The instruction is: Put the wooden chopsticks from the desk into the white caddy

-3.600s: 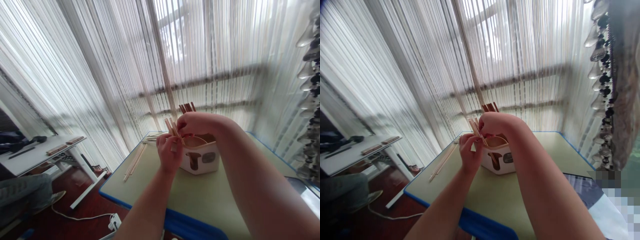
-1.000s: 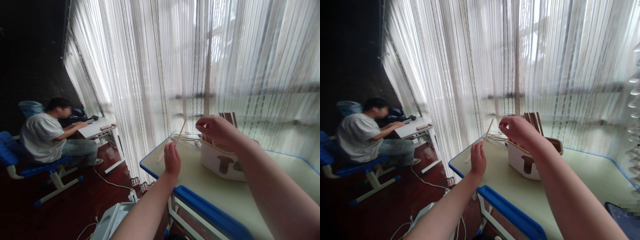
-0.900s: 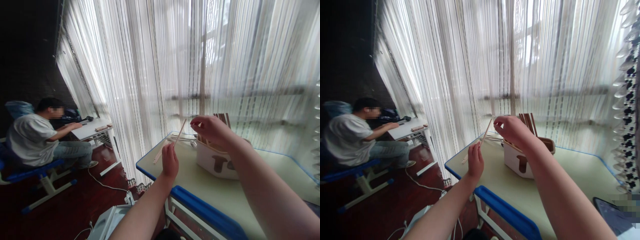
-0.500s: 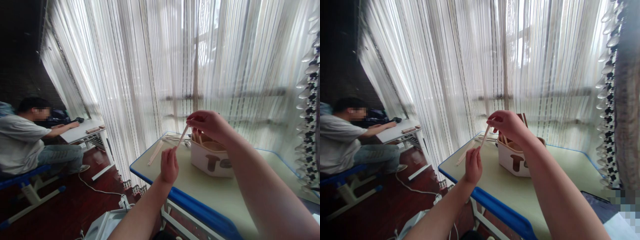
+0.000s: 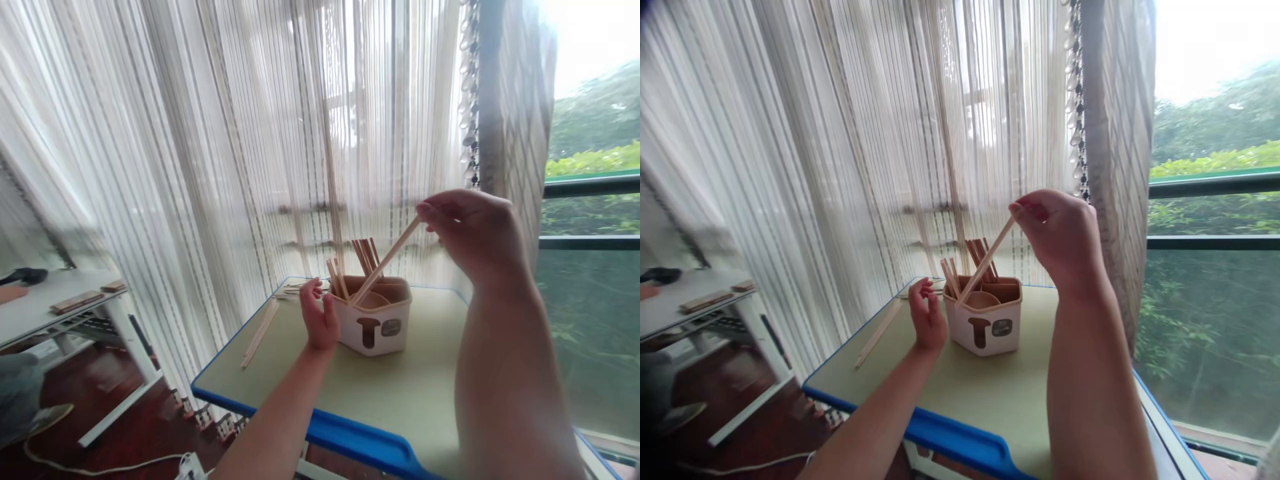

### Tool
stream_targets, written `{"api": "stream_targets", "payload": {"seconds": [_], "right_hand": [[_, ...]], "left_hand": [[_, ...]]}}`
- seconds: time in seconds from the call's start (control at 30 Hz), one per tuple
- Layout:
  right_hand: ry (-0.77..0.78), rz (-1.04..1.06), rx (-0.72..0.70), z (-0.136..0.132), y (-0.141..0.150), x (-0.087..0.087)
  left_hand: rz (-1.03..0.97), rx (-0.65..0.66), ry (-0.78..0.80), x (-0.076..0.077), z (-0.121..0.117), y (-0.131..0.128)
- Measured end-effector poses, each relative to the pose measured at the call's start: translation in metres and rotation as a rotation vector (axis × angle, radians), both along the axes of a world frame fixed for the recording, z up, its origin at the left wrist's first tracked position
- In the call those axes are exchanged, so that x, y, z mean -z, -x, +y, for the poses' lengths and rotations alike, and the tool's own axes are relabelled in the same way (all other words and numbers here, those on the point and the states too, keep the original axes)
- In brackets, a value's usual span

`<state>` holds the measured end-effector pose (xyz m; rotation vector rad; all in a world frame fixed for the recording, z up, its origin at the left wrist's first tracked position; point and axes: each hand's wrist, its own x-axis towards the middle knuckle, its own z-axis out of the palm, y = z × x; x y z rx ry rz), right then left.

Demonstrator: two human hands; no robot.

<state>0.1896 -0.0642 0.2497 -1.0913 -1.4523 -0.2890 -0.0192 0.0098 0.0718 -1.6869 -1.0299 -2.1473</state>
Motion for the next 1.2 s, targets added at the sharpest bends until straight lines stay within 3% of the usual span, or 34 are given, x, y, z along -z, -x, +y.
{"api": "stream_targets", "payload": {"seconds": [0.13,0.27,0.4,0.57,0.67,0.87,1.1,1.2], "right_hand": [[-0.048,-0.076,0.117,0.011,-0.001,0.001],[0.032,-0.218,0.146,0.021,0.011,0.003],[0.258,-0.374,0.027,0.03,0.023,0.01],[0.688,-0.548,-0.245,0.043,0.038,0.021],[0.808,-0.573,-0.355,0.048,0.048,0.025],[0.81,-0.626,-0.484,0.054,0.063,0.032],[0.695,-0.651,-0.433,0.069,0.074,0.04],[0.664,-0.6,-0.338,0.069,0.075,0.038]], "left_hand": [[0.211,-0.055,0.064,0.016,0.025,0.017],[0.343,-0.096,0.093,0.023,0.027,0.023],[0.432,-0.113,0.054,0.026,0.018,0.016],[0.456,-0.152,0.055,0.027,0.015,0.014],[0.455,-0.155,0.062,0.026,0.014,0.016],[0.485,-0.186,0.04,0.023,0.011,0.015],[0.484,-0.177,0.033,0.02,0.01,0.012],[0.464,-0.173,0.048,0.019,0.01,0.011]]}}
